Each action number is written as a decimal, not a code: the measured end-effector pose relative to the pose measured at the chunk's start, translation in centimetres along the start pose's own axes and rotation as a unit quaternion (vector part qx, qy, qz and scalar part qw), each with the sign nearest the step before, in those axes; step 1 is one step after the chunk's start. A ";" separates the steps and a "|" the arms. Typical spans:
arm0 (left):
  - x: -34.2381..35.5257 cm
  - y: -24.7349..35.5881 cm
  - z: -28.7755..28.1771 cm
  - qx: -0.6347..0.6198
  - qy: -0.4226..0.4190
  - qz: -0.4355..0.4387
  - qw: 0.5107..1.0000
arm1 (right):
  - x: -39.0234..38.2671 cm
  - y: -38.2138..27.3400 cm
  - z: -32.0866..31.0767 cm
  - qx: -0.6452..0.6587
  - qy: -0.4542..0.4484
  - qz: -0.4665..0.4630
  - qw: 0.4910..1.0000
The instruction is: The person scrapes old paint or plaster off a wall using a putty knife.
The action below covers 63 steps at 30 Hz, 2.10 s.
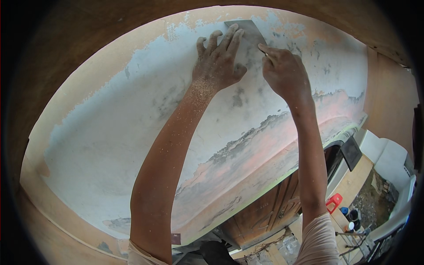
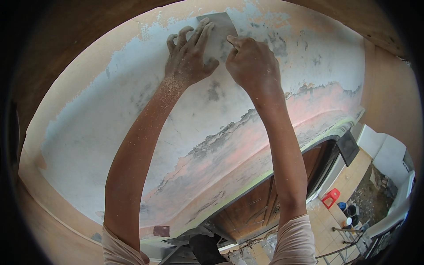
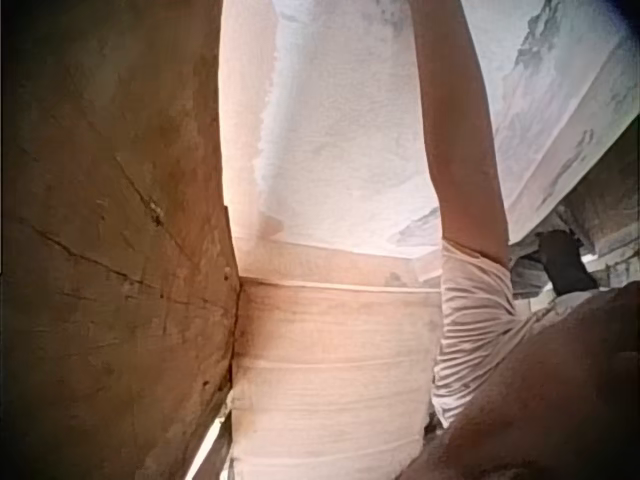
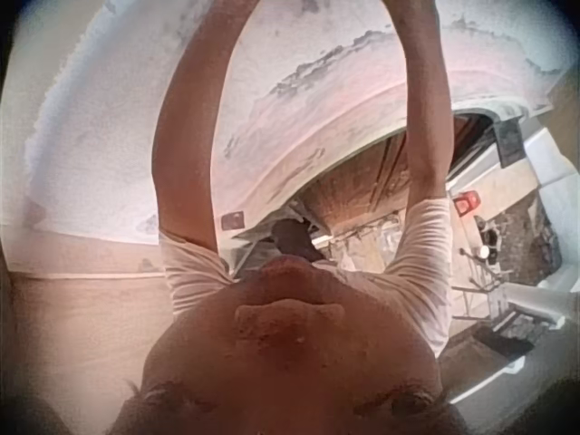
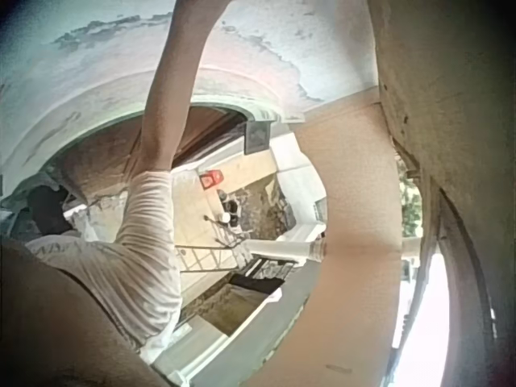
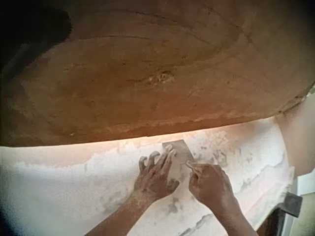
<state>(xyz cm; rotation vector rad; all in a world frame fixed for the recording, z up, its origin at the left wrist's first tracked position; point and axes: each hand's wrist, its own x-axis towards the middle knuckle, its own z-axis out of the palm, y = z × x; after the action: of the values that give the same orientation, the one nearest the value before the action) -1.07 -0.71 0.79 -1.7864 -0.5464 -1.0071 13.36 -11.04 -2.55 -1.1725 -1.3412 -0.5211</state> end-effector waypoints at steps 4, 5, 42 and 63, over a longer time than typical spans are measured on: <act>-0.6 -0.8 -0.2 0.012 -0.013 -0.011 1.000 | -0.7 -0.9 0.6 -0.001 0.017 -0.028 0.999; -0.8 -0.8 -0.3 0.009 -0.011 -0.011 1.000 | -0.9 -1.1 0.2 -0.003 -0.008 -0.016 1.000; -1.0 -2.4 -1.5 0.043 -0.018 0.019 0.999 | -1.0 -2.1 1.2 -0.048 0.032 -0.075 0.996; -2.1 -4.0 -3.3 0.007 -0.004 -0.029 1.000 | -1.7 -4.6 2.5 -0.042 0.045 -0.087 0.994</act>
<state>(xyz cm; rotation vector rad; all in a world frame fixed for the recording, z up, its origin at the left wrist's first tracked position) -6.50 -1.84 1.77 -1.7711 -0.6124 -1.0334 7.92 -11.22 -2.97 -1.0921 -1.3613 -0.7532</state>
